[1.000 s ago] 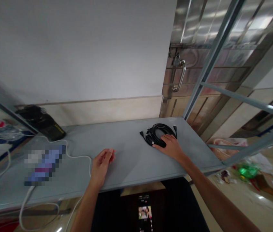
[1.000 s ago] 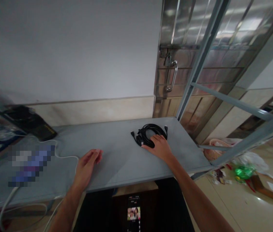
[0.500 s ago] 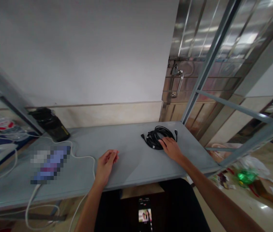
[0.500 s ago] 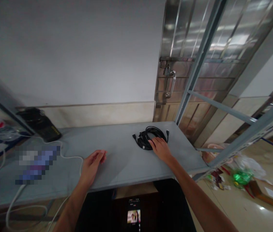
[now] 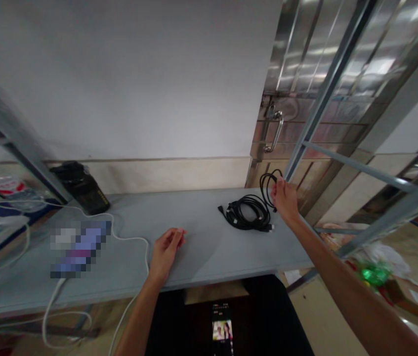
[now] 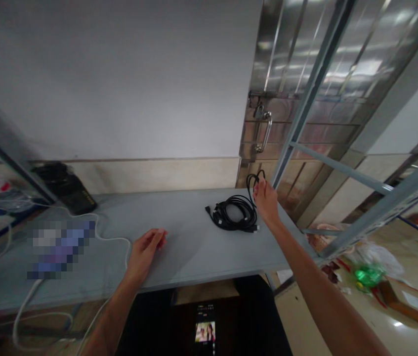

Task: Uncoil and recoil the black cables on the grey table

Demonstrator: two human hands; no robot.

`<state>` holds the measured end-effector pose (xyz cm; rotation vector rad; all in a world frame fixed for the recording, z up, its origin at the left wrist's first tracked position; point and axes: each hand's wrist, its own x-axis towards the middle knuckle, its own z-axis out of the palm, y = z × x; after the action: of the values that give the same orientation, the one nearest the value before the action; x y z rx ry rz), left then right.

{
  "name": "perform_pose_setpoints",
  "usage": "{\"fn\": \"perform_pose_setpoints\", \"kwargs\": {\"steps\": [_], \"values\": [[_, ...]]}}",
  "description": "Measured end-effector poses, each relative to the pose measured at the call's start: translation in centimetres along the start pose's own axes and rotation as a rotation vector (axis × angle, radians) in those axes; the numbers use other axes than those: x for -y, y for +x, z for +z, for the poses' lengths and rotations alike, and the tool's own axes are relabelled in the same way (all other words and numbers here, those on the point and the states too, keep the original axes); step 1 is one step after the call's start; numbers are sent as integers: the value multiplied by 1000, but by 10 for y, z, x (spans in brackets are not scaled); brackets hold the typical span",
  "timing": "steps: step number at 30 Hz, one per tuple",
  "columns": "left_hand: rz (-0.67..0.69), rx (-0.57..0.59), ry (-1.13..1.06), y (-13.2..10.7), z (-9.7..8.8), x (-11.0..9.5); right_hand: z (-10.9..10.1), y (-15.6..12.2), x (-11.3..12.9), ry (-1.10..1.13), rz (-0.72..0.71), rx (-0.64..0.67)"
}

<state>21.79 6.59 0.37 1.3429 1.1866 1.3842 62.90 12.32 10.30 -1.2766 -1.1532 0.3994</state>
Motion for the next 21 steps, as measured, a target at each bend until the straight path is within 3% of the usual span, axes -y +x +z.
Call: {"fn": "perform_pose_setpoints", "kwargs": {"steps": [5, 8, 11, 15, 19, 21], "values": [[18, 10, -18, 0, 0, 1, -7, 1, 65, 185, -76, -46], [25, 25, -3, -1, 1, -1, 0, -21, 98, 316, -143, 0], [37, 101, 57, -2, 2, -3, 18, -55, 115, 427, -120, 56], [40, 264, 182, -5, 6, -5, 58, -106, 107, 480, -14, 170], [40, 332, 268, -7, 10, -6, 97, -146, 72, 395, 108, 345], [40, 319, 276, -7, 11, -5, 110, -159, 50, 270, 75, 450]]}}
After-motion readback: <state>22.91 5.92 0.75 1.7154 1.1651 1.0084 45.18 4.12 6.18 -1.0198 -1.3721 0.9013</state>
